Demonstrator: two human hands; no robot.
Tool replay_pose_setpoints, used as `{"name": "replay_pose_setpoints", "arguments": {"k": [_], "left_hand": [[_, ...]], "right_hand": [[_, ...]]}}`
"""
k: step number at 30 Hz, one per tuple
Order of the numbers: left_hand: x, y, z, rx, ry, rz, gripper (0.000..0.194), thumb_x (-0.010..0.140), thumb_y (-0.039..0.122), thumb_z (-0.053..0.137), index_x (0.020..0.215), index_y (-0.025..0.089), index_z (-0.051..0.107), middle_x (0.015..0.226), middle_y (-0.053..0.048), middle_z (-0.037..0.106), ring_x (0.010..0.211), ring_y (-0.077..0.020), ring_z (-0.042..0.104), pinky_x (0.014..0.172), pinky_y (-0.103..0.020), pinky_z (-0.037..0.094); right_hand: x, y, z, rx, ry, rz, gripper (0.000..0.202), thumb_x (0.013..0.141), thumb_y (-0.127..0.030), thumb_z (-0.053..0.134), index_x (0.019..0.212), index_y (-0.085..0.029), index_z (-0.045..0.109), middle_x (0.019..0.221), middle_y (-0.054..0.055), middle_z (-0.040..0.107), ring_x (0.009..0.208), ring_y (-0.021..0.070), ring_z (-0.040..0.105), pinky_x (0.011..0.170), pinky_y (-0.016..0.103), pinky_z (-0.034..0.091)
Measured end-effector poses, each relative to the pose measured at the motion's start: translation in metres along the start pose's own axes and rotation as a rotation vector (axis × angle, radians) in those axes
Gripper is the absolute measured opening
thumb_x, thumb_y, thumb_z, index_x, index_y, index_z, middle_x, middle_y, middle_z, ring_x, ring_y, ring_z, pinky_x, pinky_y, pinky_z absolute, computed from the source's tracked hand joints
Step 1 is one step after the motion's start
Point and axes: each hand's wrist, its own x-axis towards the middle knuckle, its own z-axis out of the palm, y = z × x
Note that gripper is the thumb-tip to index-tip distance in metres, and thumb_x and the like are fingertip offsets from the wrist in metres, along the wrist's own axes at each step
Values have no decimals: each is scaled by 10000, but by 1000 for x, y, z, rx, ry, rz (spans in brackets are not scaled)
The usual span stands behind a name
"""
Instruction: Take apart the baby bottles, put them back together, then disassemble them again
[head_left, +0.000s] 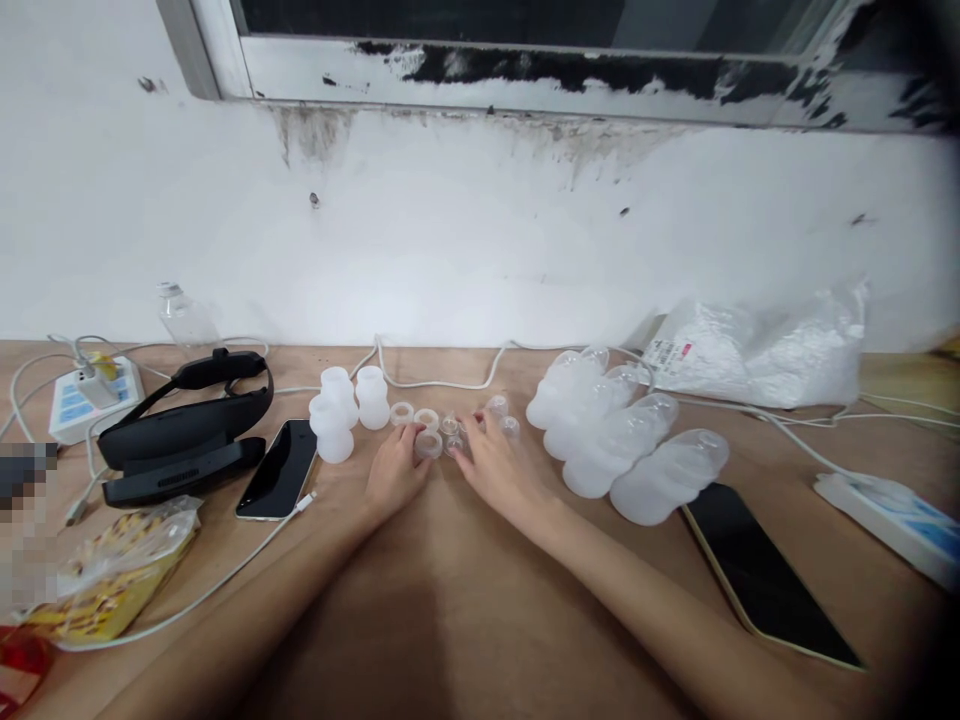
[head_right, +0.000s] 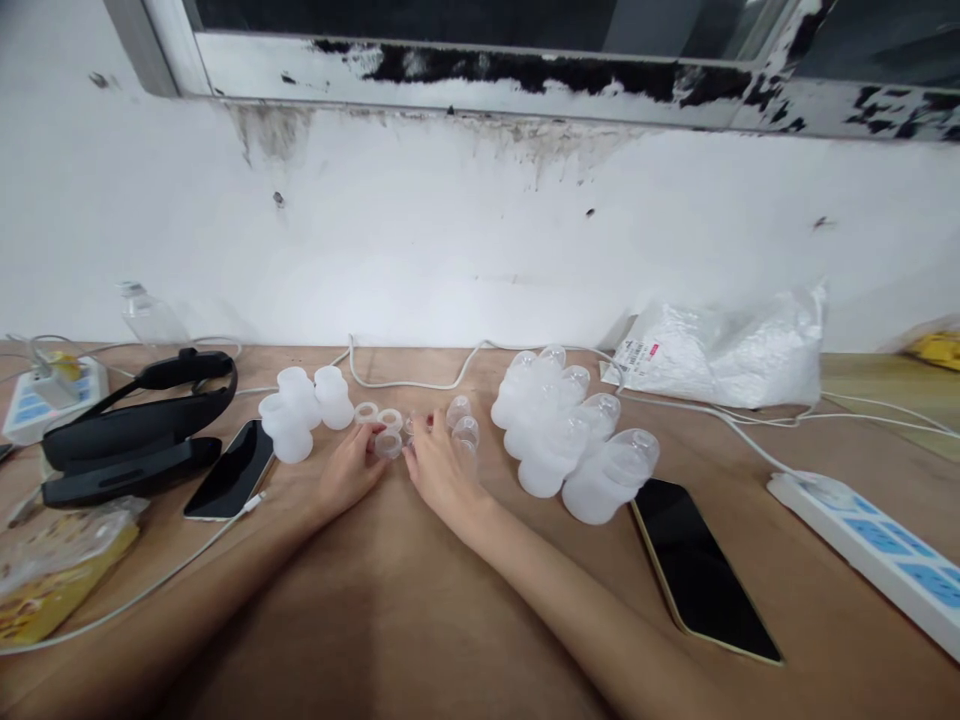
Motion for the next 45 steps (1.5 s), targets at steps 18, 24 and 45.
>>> {"name": "replay_pose_setpoints", "arguments": {"k": [18, 24, 45], "left_hand": [[-23, 49, -35, -62, 138, 193, 315, 804, 229, 446, 1108, 211, 367, 1156, -83, 438, 1119, -191, 404, 947, -344, 339], [-47, 106, -69, 94, -113, 502, 643, 708, 487, 561, 1213, 180, 306, 1188, -98, 479, 1093, -253, 419, 945, -426, 309], [-61, 75, -65, 383, -451, 339, 393, 751, 243, 535, 1127, 188, 436, 1002, -39, 596, 849, -217, 578, 686, -331, 458]], "right_hand": [[-62, 74, -98, -299, 126, 285, 327, 720, -397, 552, 962, -190, 473, 864, 91, 581, 578, 203, 543, 467, 298, 353], [-79, 30, -114, 306, 116, -4, 209, 752, -385, 514, 893, -231, 528, 882, 37, 566, 634, 145, 538, 529, 265, 414], [-59, 26, -36, 619, -405, -91, 333, 616, -186, 541, 946, -198, 505, 920, 18, 583, 793, 157, 534, 706, 267, 402]]}}
